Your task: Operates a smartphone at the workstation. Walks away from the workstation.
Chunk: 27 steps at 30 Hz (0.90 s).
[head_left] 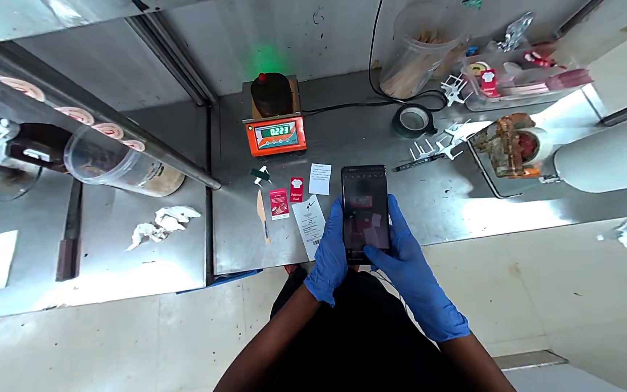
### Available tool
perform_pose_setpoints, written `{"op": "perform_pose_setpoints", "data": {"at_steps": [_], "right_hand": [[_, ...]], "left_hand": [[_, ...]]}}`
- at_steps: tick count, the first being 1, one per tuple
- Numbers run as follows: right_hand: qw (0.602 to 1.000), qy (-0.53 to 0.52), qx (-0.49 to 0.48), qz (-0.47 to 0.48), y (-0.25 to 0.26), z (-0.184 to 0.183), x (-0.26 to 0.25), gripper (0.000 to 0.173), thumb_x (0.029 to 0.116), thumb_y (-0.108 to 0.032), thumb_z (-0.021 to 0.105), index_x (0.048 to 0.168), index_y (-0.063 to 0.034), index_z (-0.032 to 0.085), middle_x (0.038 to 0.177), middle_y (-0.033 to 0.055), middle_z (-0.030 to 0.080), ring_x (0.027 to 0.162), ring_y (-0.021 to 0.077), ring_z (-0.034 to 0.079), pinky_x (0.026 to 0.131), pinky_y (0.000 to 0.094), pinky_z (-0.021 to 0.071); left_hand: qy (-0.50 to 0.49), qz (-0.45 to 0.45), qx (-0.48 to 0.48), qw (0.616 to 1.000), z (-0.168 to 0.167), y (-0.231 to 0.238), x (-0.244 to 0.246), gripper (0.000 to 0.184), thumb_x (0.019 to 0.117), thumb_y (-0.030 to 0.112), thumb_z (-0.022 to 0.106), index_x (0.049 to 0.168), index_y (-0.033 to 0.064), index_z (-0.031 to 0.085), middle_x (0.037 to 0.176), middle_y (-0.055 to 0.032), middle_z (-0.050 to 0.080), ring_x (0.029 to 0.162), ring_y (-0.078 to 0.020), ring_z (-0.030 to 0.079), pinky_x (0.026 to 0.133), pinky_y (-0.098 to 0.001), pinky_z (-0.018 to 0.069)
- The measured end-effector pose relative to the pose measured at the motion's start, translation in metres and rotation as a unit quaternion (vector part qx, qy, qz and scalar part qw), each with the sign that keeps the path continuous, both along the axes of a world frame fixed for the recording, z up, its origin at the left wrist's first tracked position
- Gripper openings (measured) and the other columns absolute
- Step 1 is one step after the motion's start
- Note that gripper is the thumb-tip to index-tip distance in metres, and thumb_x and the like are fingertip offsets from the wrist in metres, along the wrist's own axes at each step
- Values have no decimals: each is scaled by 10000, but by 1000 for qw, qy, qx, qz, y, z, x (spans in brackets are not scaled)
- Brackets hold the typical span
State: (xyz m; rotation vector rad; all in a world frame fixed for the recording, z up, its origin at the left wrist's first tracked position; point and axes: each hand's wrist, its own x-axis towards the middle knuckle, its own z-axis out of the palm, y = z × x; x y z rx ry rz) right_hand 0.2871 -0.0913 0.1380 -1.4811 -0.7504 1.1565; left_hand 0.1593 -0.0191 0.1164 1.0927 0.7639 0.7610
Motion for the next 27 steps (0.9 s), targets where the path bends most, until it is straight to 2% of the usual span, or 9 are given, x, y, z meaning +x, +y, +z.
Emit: {"op": "perform_pose_setpoints", "data": {"at_steps": [5,8,12,15,20,22,24,25,27], "right_hand": [[999,47,19,14,-2,1,3,899,881,-43,584,1640,-316,186,1293,36,648,912,172,704,651,306,611],[998,46,23,20,-1,0,3,935,862,-18,599,1643,-306,174,1309,33,642,934,171,698,669,304,606],[999,20,15,21,1,1,0,977,837,-21,635,1647,-279,154,1321,28,626,934,160,692,699,308,608],[999,-12,-4,30,2,0,0,1038,821,-62,685,1656,-291,113,1427,22,561,1054,159,679,803,346,616],[998,-39,-23,38,6,-2,-1,1086,799,-113,721,1656,-305,81,1436,28,552,1097,154,670,826,365,617],[999,-26,-20,36,6,1,-2,1054,828,-114,719,1654,-305,92,1427,18,563,1080,147,677,819,352,620],[998,-42,-24,27,6,1,-4,1035,822,-137,706,1654,-289,110,1392,26,584,998,136,684,750,331,610],[998,-55,-24,27,6,0,-4,1042,814,-140,711,1654,-280,110,1391,29,585,1012,131,684,758,329,613],[996,-71,-28,35,7,-2,-4,1092,790,-131,738,1655,-277,87,1428,22,562,1145,119,655,884,348,608]], "left_hand": [[-15,-3,21,1000,-2,2,0,546,1116,446,166,1588,215,314,1508,15,490,1318,-54,514,1105,-320,455],[-34,1,9,999,-2,2,0,536,1114,468,184,1578,248,336,1488,34,514,1298,-50,535,1088,-320,474],[-21,-9,22,1000,-4,2,-3,564,1108,492,190,1615,255,259,1561,25,443,1351,-64,495,1112,-336,453],[-15,-14,13,1000,-4,3,-4,587,1100,518,160,1628,271,223,1600,26,394,1387,-82,464,1129,-361,436],[-17,-8,6,1000,-4,5,-4,617,1091,547,151,1628,255,237,1604,19,394,1412,-102,441,1154,-376,410],[-28,1,-14,999,-2,5,-3,603,1086,565,158,1602,286,302,1548,32,469,1350,-99,513,1099,-373,471],[-35,-5,-20,999,-2,5,-4,599,1085,564,137,1599,300,294,1531,32,482,1305,-97,547,1051,-369,507],[-36,-5,-23,999,-2,5,-4,598,1084,569,136,1598,307,292,1527,34,487,1294,-95,556,1035,-368,518],[-38,-11,-25,999,-2,5,-5,609,1082,577,141,1613,306,267,1565,33,449,1348,-115,517,1085,-395,483]]}}
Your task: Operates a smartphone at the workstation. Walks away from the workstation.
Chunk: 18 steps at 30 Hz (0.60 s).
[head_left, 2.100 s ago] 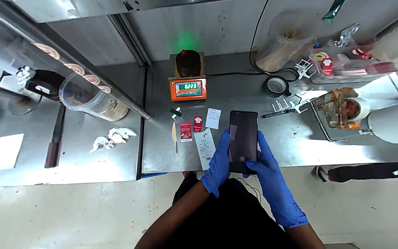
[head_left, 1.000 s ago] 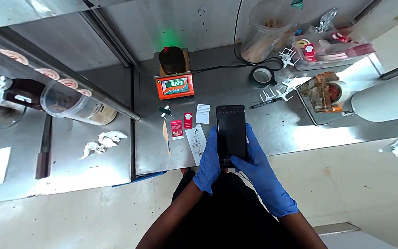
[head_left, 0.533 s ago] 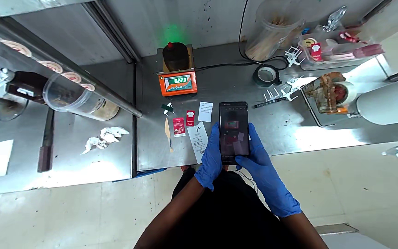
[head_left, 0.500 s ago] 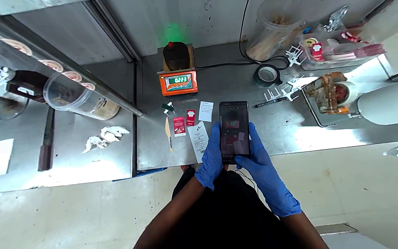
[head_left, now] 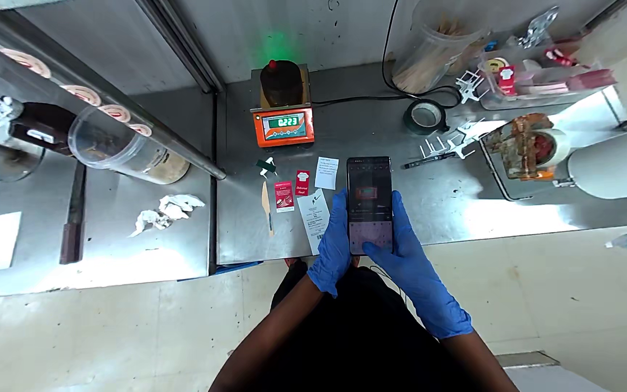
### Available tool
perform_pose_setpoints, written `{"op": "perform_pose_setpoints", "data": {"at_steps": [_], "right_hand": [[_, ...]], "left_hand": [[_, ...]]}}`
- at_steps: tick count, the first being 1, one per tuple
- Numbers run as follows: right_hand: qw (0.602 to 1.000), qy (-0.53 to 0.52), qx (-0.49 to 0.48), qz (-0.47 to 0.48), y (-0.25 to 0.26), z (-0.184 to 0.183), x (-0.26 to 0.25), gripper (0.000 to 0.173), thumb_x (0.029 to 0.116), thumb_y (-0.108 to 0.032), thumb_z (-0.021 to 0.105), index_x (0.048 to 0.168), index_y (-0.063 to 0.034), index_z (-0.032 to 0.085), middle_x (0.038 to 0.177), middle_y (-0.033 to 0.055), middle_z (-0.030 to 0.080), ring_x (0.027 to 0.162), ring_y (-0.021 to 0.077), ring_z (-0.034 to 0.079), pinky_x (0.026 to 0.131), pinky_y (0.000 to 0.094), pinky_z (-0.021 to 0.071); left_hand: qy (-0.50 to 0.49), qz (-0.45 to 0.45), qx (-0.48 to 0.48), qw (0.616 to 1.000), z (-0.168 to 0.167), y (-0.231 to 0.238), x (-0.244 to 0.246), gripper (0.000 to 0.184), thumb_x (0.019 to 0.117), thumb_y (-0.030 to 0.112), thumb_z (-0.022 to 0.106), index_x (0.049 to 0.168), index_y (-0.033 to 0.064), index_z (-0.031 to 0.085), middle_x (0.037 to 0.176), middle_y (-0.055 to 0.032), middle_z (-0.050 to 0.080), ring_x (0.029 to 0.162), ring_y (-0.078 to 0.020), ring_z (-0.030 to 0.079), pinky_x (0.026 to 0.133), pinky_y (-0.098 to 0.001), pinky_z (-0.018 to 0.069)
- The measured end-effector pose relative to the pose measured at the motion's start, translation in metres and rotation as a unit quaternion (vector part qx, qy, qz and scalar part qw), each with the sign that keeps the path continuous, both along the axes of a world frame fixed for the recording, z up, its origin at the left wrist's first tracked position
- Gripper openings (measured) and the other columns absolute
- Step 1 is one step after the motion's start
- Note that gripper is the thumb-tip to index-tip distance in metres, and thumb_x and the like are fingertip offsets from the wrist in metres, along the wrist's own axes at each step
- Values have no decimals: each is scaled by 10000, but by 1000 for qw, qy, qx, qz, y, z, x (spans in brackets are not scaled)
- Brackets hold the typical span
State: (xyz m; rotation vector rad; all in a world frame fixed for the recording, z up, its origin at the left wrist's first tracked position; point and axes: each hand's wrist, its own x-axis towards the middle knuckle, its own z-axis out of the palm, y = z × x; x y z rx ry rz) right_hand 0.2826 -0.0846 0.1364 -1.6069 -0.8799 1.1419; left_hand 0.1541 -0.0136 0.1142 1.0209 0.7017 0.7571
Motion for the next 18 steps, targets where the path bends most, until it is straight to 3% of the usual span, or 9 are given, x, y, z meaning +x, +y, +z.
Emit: {"op": "perform_pose_setpoints", "data": {"at_steps": [6,10,12,14,18], "right_hand": [[999,-35,-12,14,3,-2,0,1233,730,-188,840,1656,-265,30,1470,26,521,1238,88,599,988,326,564],[995,-93,-40,6,5,-4,0,1269,693,-241,861,1655,-272,35,1462,65,530,1223,122,615,975,391,569],[995,-88,-33,14,2,-4,4,1152,773,-324,786,1657,-264,50,1460,52,535,1120,107,651,877,371,595],[999,-32,-16,2,1,-2,9,991,839,-314,699,1652,-276,132,1345,29,598,855,116,660,643,316,572],[997,70,-2,-24,1,1,15,851,861,-138,592,1621,-310,249,1208,32,684,817,159,701,562,284,579]], "left_hand": [[4,-2,22,1000,-2,1,1,632,1077,587,137,1628,291,222,1616,33,374,1415,-112,441,1137,-402,428],[4,13,30,999,-3,0,7,636,1081,575,159,1626,254,228,1610,14,379,1420,-103,428,1155,-388,405],[2,13,39,999,-4,-1,9,654,1083,561,147,1633,211,199,1629,-13,341,1444,-108,392,1184,-388,366],[-4,12,20,1000,-3,0,9,663,1073,593,140,1623,237,236,1596,-10,394,1407,-111,443,1153,-402,408],[-16,-13,-27,999,0,3,11,592,1082,571,176,1583,291,318,1481,7,516,1272,-100,558,1053,-378,494]]}}
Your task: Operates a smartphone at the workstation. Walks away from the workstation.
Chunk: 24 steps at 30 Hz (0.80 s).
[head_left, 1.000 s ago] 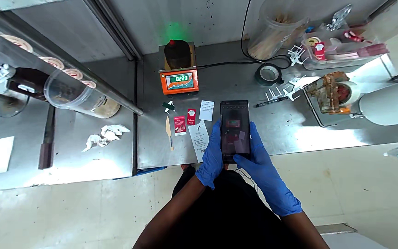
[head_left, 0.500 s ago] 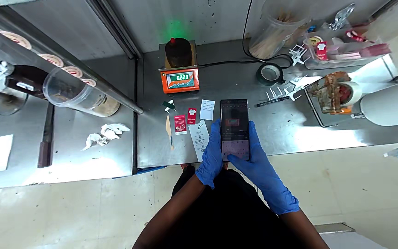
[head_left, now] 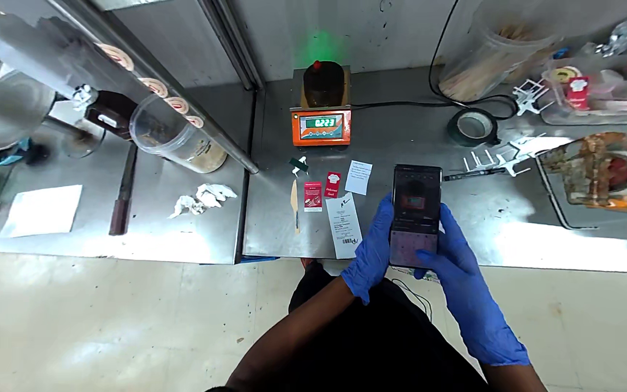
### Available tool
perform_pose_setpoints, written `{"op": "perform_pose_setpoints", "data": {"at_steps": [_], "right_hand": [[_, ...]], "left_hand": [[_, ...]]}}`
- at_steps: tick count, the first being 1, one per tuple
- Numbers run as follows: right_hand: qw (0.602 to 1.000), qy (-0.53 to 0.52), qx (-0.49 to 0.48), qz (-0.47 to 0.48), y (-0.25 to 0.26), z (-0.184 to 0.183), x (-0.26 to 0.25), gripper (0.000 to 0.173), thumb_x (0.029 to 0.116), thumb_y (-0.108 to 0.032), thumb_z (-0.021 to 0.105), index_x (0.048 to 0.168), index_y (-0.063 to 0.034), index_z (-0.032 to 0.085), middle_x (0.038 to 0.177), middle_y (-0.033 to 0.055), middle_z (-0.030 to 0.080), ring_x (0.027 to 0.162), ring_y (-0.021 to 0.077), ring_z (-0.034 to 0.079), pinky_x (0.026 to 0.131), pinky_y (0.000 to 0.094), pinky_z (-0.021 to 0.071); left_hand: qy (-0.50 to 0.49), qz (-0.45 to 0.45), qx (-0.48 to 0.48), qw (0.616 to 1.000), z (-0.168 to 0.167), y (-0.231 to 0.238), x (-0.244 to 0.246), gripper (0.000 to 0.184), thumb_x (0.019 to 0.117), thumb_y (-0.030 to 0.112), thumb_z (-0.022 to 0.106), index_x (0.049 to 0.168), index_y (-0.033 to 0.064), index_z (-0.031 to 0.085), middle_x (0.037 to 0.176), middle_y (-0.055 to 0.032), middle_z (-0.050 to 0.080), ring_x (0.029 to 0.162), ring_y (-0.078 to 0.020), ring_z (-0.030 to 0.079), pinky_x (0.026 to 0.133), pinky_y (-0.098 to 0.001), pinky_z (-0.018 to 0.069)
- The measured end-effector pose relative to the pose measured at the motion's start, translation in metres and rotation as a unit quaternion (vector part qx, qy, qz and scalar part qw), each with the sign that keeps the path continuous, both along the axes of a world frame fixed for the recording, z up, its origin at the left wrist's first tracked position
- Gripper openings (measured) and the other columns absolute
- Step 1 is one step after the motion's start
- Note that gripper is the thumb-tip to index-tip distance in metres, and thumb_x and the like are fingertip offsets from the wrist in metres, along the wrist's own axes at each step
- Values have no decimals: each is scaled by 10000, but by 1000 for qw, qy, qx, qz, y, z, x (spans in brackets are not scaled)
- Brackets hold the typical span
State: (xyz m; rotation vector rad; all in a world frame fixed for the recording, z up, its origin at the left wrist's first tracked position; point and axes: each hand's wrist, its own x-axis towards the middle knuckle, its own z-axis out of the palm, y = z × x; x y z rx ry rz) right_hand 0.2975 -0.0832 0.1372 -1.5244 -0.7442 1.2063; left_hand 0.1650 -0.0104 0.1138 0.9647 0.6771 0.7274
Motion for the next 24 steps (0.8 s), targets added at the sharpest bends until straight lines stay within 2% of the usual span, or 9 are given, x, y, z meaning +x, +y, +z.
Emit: {"op": "perform_pose_setpoints", "data": {"at_steps": [2,5,7,14,17,20,24], "right_hand": [[1000,20,11,-19,0,-1,2,805,864,-85,542,1603,-292,298,1135,61,704,777,165,707,537,282,575],[999,30,15,-35,-3,-1,7,757,876,-84,523,1588,-263,337,1096,80,716,742,175,711,508,285,572],[999,24,10,-43,-5,-2,10,750,868,-96,520,1582,-250,350,1081,84,720,726,177,715,503,291,579],[997,37,14,-65,-14,-4,18,704,864,-104,527,1547,-217,399,1069,95,719,736,179,726,473,289,577],[997,41,17,-66,-17,-5,20,725,857,-113,533,1556,-230,383,1054,84,718,732,167,718,491,284,578],[996,41,24,-71,-18,-3,23,731,842,-106,536,1548,-232,395,1036,82,722,717,161,717,501,283,583],[997,33,25,-62,-21,-1,27,737,844,-91,532,1550,-252,396,1041,77,729,729,162,719,511,280,584]], "left_hand": [[-18,-16,-37,999,2,2,2,554,1079,559,266,1561,299,350,1420,2,561,1198,-107,599,993,-362,524],[-47,-47,-63,996,1,5,6,499,1069,443,376,1543,287,358,1365,-18,583,1139,-114,618,940,-350,541],[-64,-70,-63,993,0,7,9,491,1065,367,394,1540,255,348,1348,-37,581,1137,-124,614,946,-357,537],[-61,-108,-63,990,3,7,15,503,1027,231,430,1523,186,362,1332,-55,573,1122,-118,599,941,-339,523],[-72,-128,-78,986,2,8,15,529,1004,190,459,1523,195,355,1321,-53,576,1099,-121,610,918,-333,534],[-95,-151,-99,979,-3,9,16,586,969,128,496,1525,223,334,1287,-62,591,1042,-139,640,851,-332,564],[-131,-183,-91,970,-11,10,15,682,927,81,513,1544,253,278,1319,-49,573,1061,-131,635,838,-319,568]]}}
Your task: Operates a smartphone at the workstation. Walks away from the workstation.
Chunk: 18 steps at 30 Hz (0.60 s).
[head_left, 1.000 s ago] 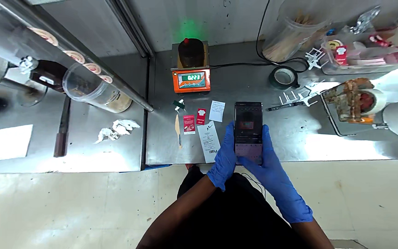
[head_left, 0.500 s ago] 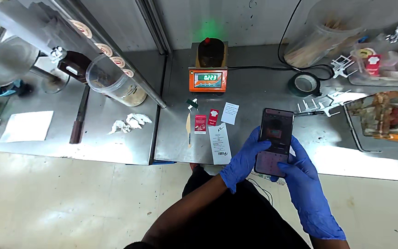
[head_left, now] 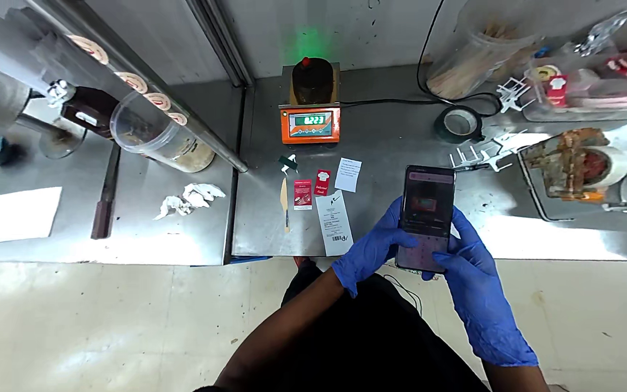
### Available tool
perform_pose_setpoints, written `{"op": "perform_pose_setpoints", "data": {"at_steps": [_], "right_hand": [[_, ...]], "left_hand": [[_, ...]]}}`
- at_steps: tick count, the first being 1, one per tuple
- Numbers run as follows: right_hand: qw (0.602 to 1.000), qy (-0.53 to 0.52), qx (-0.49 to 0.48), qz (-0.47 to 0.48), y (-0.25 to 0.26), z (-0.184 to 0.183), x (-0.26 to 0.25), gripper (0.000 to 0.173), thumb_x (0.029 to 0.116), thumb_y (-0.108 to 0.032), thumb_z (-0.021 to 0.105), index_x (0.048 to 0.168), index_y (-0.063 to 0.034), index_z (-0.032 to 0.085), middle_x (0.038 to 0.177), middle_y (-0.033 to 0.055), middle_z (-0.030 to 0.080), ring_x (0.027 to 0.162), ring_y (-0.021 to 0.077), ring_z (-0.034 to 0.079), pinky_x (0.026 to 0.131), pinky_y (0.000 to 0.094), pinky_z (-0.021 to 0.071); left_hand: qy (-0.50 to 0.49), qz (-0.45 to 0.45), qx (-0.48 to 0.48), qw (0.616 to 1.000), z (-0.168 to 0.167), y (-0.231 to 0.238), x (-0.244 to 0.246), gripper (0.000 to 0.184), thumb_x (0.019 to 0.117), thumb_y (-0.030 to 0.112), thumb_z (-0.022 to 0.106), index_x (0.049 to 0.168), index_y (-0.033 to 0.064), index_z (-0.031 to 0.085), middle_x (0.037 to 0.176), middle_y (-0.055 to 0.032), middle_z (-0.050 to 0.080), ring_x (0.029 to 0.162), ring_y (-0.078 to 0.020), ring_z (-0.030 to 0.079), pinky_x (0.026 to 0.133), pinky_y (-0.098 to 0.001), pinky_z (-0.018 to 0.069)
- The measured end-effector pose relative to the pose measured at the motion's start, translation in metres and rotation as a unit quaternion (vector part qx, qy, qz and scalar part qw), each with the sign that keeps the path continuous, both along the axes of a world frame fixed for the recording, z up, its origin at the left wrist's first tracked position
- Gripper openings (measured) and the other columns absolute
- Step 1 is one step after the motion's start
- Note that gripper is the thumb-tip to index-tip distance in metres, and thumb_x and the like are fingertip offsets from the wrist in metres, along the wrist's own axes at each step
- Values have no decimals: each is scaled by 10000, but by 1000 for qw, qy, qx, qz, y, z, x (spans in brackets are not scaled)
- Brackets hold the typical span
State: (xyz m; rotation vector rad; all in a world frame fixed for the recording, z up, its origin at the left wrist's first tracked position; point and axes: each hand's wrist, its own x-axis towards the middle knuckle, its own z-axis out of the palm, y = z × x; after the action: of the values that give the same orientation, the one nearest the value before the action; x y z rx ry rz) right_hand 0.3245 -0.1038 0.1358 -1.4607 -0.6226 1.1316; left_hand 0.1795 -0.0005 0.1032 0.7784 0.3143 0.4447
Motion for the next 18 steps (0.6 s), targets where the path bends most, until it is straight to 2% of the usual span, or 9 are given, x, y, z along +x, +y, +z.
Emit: {"op": "perform_pose_setpoints", "data": {"at_steps": [2,5,10,13,16,18], "right_hand": [[1000,2,5,13,-1,2,1,749,848,-70,523,1558,-268,391,1057,70,725,745,158,714,531,282,586],[999,11,26,32,-2,3,1,771,853,-24,502,1574,-256,361,1127,47,722,770,148,715,555,287,597],[999,8,32,29,-2,10,-5,740,902,-35,553,1584,-251,363,1091,58,720,751,147,709,520,266,581],[999,6,29,30,-1,14,-8,721,938,-37,579,1584,-272,362,1125,73,712,780,164,718,517,260,582],[999,-41,-1,11,4,17,-14,719,942,-72,629,1577,-287,370,1069,55,725,712,154,698,491,253,556],[999,-52,-8,9,4,18,-13,713,951,-75,628,1581,-283,365,1070,48,727,696,153,694,487,264,559]], "left_hand": [[4,-5,17,1000,3,0,-4,732,905,96,539,1558,271,259,1331,-31,573,1062,-113,635,828,-302,568],[15,3,36,999,13,2,-7,781,872,104,575,1557,231,223,1330,-15,575,1065,-95,638,840,-291,572],[-34,10,46,998,-2,-2,-13,851,863,86,644,1570,293,219,1399,-12,545,1131,-113,623,874,-299,569],[-25,18,39,999,5,-3,-13,873,854,43,632,1573,302,210,1407,-9,539,1110,-106,632,837,-281,579],[-10,27,57,998,7,-5,-14,924,813,-7,607,1582,304,201,1438,8,516,1124,-81,616,819,-253,569],[-18,25,55,998,6,-5,-14,920,811,-20,602,1578,294,203,1440,5,514,1145,-88,609,843,-263,567]]}}
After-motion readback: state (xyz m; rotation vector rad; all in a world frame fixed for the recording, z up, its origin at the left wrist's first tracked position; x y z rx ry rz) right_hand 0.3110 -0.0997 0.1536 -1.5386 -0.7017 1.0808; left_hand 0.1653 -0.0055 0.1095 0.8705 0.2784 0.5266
